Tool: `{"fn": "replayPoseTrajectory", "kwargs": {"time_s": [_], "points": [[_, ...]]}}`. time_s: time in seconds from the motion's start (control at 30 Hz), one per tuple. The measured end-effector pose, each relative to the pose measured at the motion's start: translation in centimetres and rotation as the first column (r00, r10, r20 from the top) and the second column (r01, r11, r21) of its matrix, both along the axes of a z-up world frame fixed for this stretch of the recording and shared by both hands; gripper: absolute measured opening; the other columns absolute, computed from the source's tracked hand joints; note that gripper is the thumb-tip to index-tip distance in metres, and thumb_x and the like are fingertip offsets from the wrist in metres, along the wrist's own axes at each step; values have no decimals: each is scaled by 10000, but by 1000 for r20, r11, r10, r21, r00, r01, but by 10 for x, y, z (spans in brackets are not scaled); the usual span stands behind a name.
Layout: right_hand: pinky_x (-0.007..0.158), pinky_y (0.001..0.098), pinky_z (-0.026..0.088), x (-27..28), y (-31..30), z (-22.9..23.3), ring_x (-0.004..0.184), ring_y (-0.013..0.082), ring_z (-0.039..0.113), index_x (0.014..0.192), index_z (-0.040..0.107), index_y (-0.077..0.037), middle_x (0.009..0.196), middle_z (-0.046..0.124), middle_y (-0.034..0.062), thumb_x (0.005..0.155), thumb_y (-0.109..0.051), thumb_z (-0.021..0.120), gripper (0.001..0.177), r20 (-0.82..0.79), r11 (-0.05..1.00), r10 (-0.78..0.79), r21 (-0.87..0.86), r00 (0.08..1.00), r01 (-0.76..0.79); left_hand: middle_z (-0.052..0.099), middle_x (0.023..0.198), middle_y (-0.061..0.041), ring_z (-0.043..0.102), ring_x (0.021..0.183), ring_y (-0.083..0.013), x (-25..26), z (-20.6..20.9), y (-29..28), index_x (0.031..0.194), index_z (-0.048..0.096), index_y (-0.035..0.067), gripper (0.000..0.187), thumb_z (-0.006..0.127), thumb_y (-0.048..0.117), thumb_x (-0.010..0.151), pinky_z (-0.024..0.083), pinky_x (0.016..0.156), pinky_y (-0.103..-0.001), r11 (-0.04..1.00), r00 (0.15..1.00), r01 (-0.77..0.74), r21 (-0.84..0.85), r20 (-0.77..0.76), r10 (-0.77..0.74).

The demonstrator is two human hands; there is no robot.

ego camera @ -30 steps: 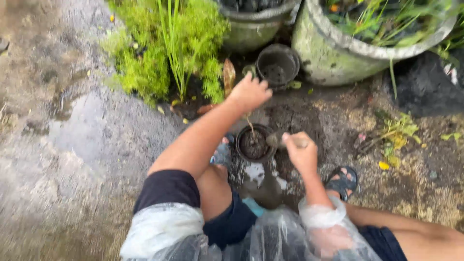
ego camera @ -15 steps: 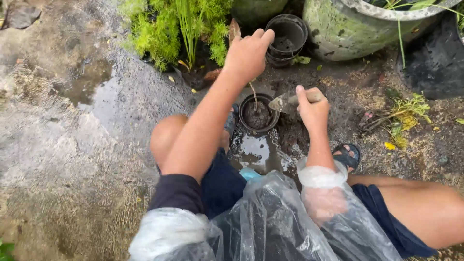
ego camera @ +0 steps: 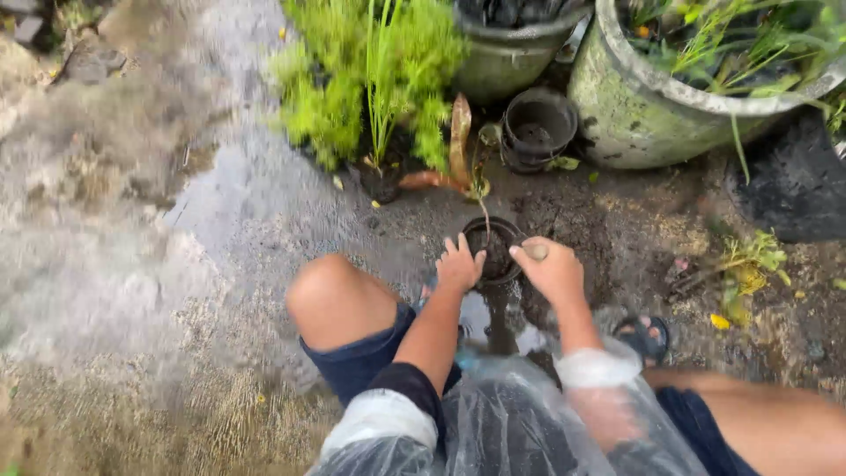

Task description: The person scoops wet soil from the ground into a small black pot using a small trowel. They then place a plant into the pot and continue to fill it with soil, patting it down around the plant.

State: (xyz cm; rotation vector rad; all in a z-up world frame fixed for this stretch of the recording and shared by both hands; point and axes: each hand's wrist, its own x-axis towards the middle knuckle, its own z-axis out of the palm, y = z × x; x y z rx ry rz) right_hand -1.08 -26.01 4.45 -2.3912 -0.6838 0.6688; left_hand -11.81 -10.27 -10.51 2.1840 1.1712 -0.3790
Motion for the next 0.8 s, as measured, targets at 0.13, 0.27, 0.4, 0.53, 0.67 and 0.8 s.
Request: {"fn": "replayPoseTrajectory", "kwargs": {"time_s": [0.13,0.27,0.4,0.53,0.67,0.8], "points": [[1017,511,542,-9,11,-24,1178,336,697,1194,772,-208,1213,771,95,918,-509,704,415,49,999,-6,-48,999,8,200,1673,-244,385,1476,-418,14,12,-4,1658,141,113,782,255,608,1064,302,1212,-551,994,998,-58,-92,31,61],[986,470,573,2,23,-51,1135,282,724,1192,759,-298,1165,786,33,902,-584,667,418,93,988,36,-156,995,-22,329,1599,-233,414,1456,-377,32,-3,-14,1637,231,104,739,261,599,1089,269,1224,-534,966,947,-257,-9,196,253],[954,464,595,8,29,-45,1087,283,743,1165,759,-271,1110,787,48,912,-576,650,411,75,985,90,-154,993,-78,539,1459,-215,568,1336,-346,34,-49,-20,1571,408,109,549,361,398,1107,285,1213,-540,871,837,-471,141,382,391],[986,468,583,19,28,-33,1129,287,723,1172,746,-297,1138,778,27,908,-541,651,372,-3,969,109,-223,994,-107,558,1437,-175,600,1297,-338,42,-96,-3,1569,419,155,546,309,417,1103,329,1191,-544,763,755,-629,152,356,551],[883,388,579,22,9,-52,991,250,720,1168,750,-294,1031,732,-12,842,-512,731,393,-18,959,261,-106,965,-261,689,1151,-229,682,1010,-433,46,-114,0,1295,660,52,585,374,505,1062,507,946,-525,648,633,-756,94,356,687],[720,393,570,16,15,-43,776,277,700,1004,751,-270,891,675,-30,801,-459,752,277,93,964,260,30,961,-263,689,1096,-223,649,959,-416,45,-112,2,1190,711,23,534,450,460,1030,512,901,-468,632,565,-775,30,483,669]]}}
